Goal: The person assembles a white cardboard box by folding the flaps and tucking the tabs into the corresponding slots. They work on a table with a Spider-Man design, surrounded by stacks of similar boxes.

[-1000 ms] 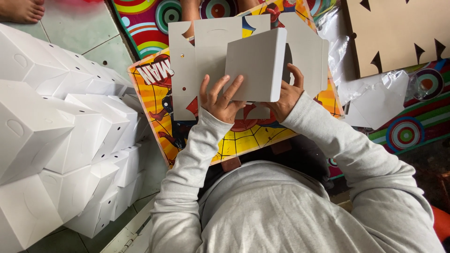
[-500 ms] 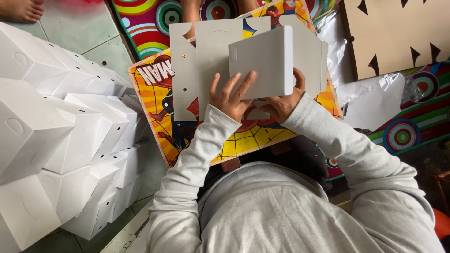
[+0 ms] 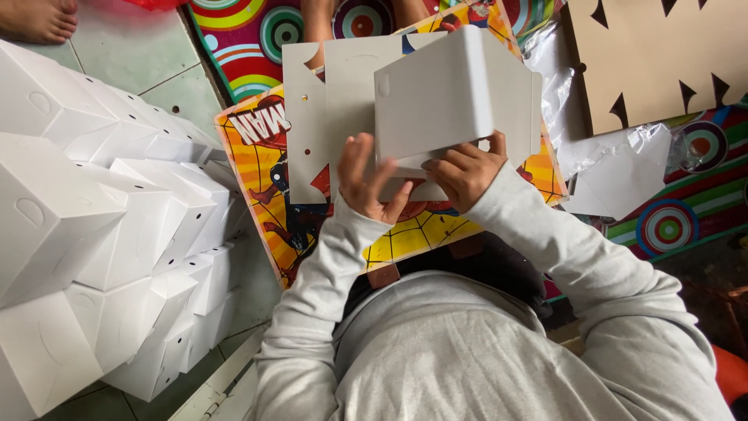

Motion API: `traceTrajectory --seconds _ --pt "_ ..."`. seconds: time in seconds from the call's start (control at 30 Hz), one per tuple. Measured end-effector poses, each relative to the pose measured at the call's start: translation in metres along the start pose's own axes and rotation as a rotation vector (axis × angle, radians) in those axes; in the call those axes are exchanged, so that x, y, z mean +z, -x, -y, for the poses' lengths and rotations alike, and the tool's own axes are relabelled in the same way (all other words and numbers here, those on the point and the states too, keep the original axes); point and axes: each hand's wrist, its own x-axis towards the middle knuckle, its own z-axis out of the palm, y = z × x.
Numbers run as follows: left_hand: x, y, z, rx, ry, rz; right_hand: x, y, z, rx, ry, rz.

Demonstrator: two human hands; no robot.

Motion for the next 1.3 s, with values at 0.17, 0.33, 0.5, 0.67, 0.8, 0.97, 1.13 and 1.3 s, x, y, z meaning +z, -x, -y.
traceTrajectory --seconds 0.17,0.33,0.5,0.67,0.8,0.97,1.13,1.3 --pt "0.005 0.018 -0.025 -0.574 0.514 -0.098 -0.028 -0.018 0.022 0.113 -0.245 -0.004" --pt "0.010 0.026 -0.009 -0.288 0.974 0.113 -0.051 -0.041 0.067 0.417 -0.746 -0.033" --pt "0.016 0.009 -0.002 -0.133 1.465 0.125 -0.079 -0.067 0.076 0.169 -0.572 -0.106" --pt "-0.005 0.034 0.015 -0.159 1.380 0.102 -0.097 -0.084 0.056 -0.266 0.227 -0.385" --pt "-0.011 0.072 0.020 -0.202 0.937 0.260 -0.093 -0.082 0.040 -0.279 0.346 -0.290" --pt "-0.017 0.075 0.054 -0.213 1.056 0.278 -0.113 -0.091 0.024 -0.304 0.169 -0.174" --pt "-0.021 0.085 0.054 -0.401 1.026 0.214 -0.106 -0.089 0.027 -0.259 0.130 -0.237" --pt "-0.028 0.074 0.037 -0.477 0.882 0.187 -0.103 -0.091 0.043 -0.307 0.276 -0.213"
